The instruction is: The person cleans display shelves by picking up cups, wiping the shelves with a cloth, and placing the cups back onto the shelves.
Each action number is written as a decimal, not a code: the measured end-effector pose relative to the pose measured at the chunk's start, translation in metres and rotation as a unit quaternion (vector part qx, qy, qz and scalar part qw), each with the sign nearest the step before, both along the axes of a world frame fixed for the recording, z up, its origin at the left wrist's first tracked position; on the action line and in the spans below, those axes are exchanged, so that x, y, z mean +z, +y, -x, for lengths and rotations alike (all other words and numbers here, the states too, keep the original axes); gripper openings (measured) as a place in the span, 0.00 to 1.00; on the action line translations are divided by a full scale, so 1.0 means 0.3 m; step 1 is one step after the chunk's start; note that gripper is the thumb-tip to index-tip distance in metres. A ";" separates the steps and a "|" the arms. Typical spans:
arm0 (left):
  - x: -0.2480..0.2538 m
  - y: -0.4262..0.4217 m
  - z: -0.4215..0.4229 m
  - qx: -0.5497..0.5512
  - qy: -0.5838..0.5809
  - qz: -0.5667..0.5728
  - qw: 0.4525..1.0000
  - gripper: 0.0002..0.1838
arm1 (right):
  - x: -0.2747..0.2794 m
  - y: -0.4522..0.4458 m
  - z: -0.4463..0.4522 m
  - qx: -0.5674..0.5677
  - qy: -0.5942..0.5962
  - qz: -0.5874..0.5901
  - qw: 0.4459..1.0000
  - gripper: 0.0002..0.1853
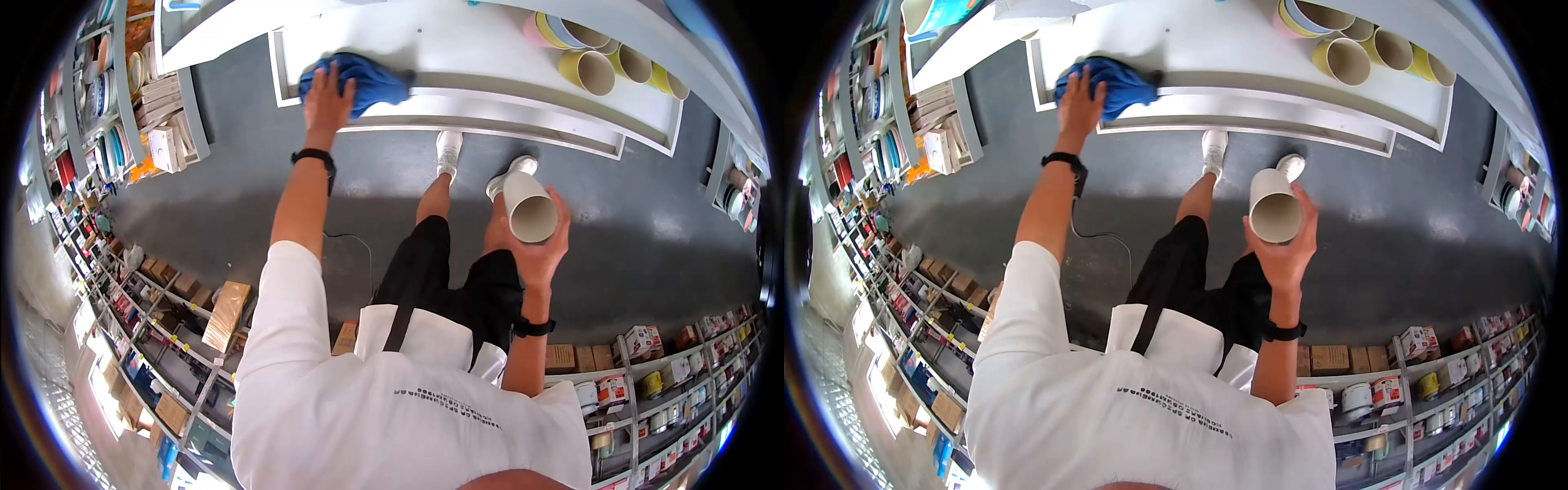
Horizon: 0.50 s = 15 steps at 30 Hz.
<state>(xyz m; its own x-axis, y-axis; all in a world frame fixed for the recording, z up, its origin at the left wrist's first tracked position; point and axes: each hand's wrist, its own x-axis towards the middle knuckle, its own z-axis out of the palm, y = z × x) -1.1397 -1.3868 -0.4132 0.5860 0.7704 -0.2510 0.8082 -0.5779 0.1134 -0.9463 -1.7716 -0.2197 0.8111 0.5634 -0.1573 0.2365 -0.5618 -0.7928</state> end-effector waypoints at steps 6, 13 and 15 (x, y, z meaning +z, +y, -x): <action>-0.028 0.042 0.187 0.109 -0.009 -0.083 0.990 0.36 | -0.024 0.061 0.044 0.052 0.023 0.001 0.998 0.42; -0.038 -0.032 0.005 0.133 -0.039 -0.109 0.984 0.20 | -0.020 0.069 0.089 0.043 0.027 -0.009 0.999 0.43; -0.058 -0.142 -0.052 0.105 -0.083 -0.116 0.984 0.18 | -0.032 0.066 0.105 0.037 0.037 0.006 0.999 0.43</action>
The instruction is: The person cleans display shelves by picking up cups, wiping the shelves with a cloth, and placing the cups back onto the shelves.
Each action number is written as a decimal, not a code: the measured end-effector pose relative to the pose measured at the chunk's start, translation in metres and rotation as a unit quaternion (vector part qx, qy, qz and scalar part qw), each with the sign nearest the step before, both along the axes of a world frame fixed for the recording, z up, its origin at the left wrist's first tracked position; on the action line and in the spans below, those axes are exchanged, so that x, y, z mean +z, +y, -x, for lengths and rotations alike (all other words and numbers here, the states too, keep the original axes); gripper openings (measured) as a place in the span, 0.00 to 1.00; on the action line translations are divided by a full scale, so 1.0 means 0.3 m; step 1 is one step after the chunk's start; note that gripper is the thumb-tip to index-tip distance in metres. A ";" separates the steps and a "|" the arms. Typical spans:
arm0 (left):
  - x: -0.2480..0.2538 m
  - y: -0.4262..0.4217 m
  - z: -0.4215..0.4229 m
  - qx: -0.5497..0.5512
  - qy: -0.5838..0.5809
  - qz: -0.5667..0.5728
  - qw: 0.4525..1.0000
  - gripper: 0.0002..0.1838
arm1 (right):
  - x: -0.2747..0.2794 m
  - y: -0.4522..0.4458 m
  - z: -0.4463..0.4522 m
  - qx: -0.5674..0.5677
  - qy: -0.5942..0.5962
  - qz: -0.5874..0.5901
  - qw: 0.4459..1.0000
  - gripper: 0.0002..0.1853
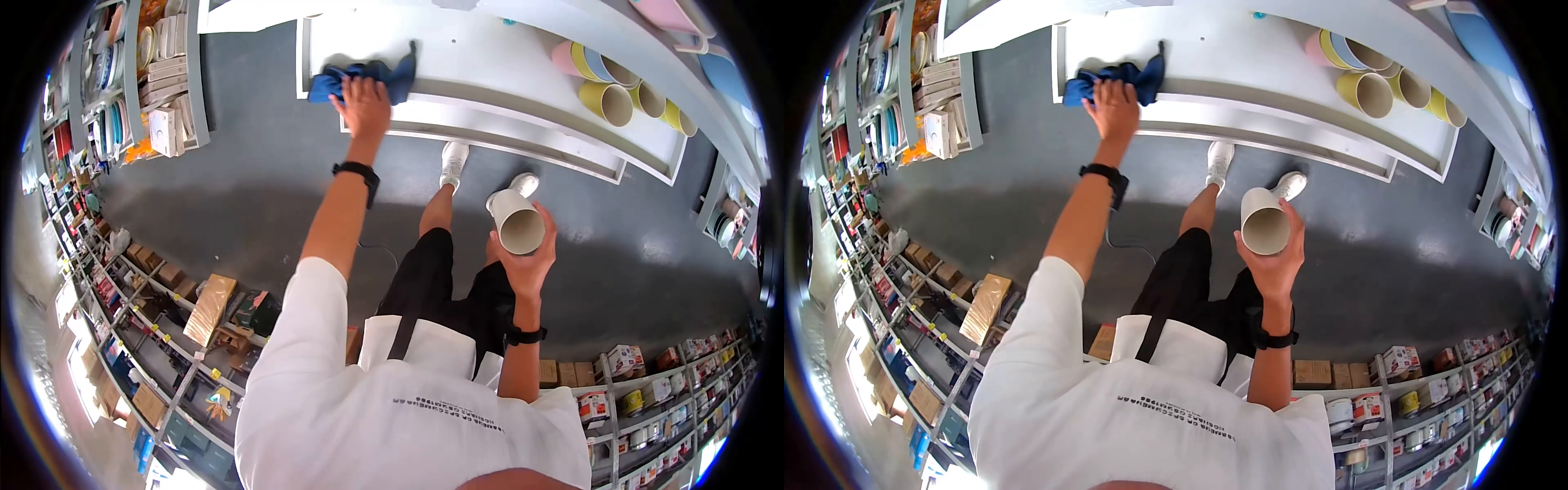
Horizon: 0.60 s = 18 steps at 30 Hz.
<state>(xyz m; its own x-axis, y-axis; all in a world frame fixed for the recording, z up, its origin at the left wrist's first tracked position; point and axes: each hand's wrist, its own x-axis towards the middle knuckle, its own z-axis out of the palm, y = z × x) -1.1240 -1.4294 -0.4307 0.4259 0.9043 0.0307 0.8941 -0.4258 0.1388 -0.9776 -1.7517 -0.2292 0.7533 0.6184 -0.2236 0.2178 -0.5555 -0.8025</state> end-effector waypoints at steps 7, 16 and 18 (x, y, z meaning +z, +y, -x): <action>0.073 -0.281 -0.296 -0.083 -0.074 0.077 0.991 0.16 | 0.023 0.005 -0.001 -0.028 -0.020 0.015 0.999 0.43; 0.021 -0.286 -0.253 -0.184 -0.136 0.159 0.960 0.33 | 0.028 -0.027 -0.045 -0.034 -0.052 0.073 0.995 0.43; 0.005 -0.149 -0.073 -0.179 -0.021 0.093 0.979 0.34 | 0.041 -0.012 -0.070 -0.024 -0.084 0.044 0.995 0.43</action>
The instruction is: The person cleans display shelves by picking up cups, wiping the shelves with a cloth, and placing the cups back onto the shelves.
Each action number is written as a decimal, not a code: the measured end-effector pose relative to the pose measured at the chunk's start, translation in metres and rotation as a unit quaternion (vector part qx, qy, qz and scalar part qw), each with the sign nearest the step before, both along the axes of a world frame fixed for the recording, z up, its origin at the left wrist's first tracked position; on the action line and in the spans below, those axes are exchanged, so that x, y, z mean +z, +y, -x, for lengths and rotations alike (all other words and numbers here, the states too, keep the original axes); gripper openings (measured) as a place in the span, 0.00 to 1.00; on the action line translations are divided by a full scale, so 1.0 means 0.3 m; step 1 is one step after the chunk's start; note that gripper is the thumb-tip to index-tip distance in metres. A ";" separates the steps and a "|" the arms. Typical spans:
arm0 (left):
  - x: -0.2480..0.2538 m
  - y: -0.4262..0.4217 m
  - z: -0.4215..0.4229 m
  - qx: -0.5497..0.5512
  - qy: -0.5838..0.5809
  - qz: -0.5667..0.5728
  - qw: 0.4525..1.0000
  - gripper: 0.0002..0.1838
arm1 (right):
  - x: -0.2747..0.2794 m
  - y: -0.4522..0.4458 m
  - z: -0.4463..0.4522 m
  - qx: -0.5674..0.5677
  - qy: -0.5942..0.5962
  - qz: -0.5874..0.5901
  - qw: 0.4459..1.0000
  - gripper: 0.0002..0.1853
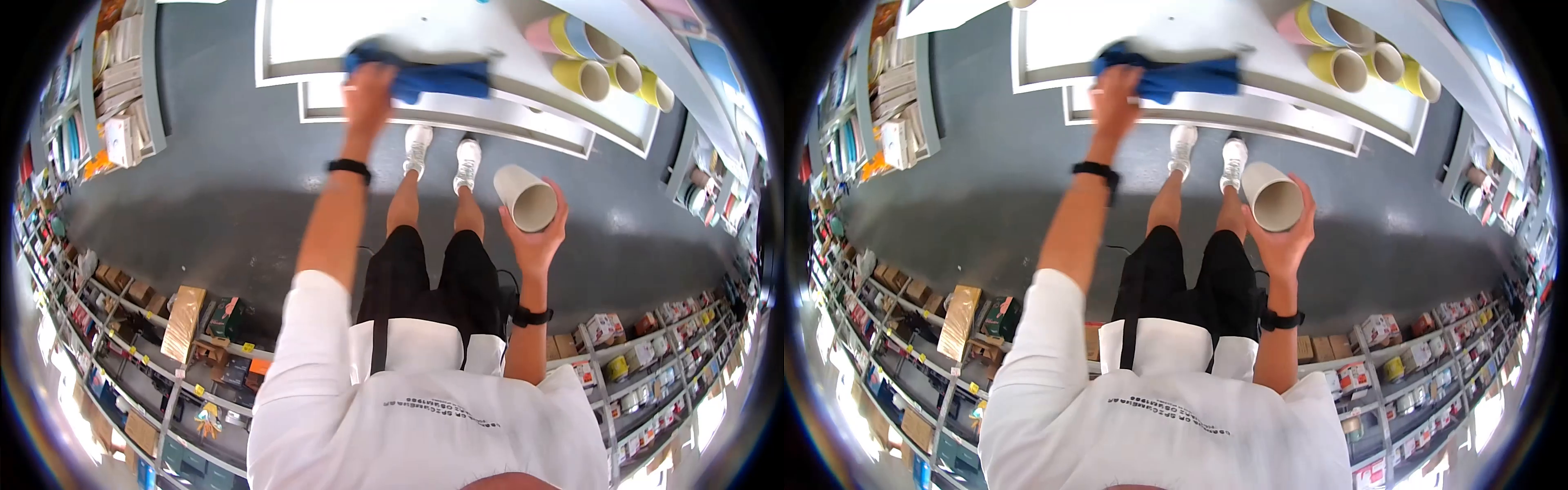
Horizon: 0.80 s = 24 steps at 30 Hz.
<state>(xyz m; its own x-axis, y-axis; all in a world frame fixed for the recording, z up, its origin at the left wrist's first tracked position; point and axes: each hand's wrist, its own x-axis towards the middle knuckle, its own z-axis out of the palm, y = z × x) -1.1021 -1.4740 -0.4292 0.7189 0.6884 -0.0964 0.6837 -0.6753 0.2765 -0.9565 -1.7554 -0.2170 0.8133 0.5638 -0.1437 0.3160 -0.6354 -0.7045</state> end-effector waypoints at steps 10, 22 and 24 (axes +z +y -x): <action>0.129 0.416 0.401 0.111 0.099 0.005 0.989 0.20 | -0.007 -0.034 0.040 -0.030 0.049 -0.051 0.997 0.42; 0.092 0.003 -0.302 0.137 -0.275 0.364 0.879 0.19 | 0.040 -0.194 -0.037 -0.088 0.054 -0.045 0.994 0.43; 0.079 -0.105 -0.434 -0.029 -0.192 0.271 0.943 0.27 | 0.047 -0.213 -0.055 -0.096 0.042 -0.045 0.993 0.43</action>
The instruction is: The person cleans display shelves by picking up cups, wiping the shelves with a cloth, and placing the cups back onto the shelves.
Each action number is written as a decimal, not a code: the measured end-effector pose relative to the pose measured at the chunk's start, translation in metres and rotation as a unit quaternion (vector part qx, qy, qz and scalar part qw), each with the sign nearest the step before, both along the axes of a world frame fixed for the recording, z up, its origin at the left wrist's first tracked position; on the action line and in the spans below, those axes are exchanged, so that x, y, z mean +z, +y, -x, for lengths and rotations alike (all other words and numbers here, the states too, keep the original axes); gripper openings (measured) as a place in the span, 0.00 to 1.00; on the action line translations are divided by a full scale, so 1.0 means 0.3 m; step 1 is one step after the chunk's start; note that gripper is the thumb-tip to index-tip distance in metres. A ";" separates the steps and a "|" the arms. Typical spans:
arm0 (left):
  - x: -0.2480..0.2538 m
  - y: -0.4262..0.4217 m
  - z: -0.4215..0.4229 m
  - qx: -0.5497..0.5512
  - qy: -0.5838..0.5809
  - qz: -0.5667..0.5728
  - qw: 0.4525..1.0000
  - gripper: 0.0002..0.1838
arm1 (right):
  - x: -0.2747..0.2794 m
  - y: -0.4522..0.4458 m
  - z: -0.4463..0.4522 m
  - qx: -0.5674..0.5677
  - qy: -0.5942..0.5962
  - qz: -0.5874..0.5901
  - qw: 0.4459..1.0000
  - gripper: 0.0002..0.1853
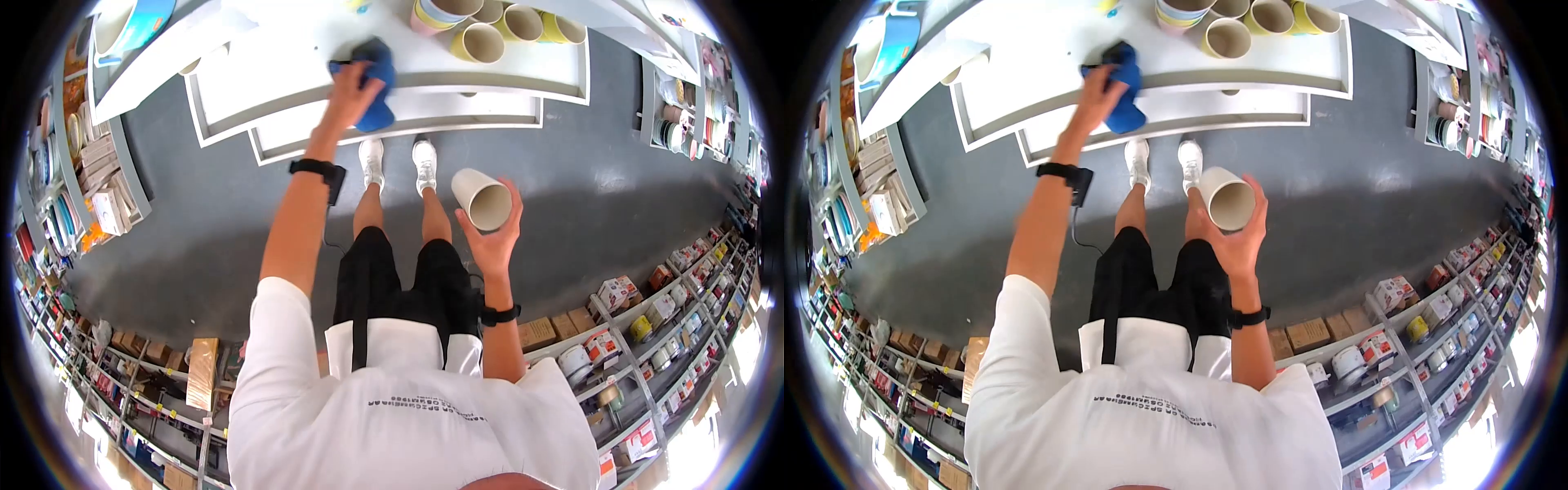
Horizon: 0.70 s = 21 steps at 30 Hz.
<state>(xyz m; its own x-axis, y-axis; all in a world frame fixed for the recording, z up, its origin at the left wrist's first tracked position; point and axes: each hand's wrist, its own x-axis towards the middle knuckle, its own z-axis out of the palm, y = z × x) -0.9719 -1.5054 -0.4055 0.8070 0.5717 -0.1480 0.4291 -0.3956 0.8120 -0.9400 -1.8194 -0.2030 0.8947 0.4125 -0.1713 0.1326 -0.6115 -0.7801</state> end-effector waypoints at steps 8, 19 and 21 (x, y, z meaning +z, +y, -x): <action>-0.027 -0.207 -0.075 -0.092 0.069 -0.246 0.962 0.25 | 0.015 -0.092 -0.032 -0.053 -0.010 0.026 0.998 0.44; 0.197 0.412 0.740 0.158 0.542 -0.291 0.772 0.19 | 0.002 -0.074 -0.088 -0.024 0.021 -0.046 0.998 0.44; 0.224 0.378 0.881 0.198 0.542 -0.318 0.752 0.19 | -0.017 -0.076 -0.095 -0.010 0.021 -0.041 0.999 0.44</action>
<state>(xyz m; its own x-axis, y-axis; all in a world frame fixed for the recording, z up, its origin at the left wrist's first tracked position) -1.2363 -1.3920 -0.3382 0.1568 0.9689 -0.1915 0.8893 -0.2228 -0.3993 -0.9115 -1.8423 -0.2080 0.8958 0.4087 -0.1747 0.0876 -0.5476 -0.8321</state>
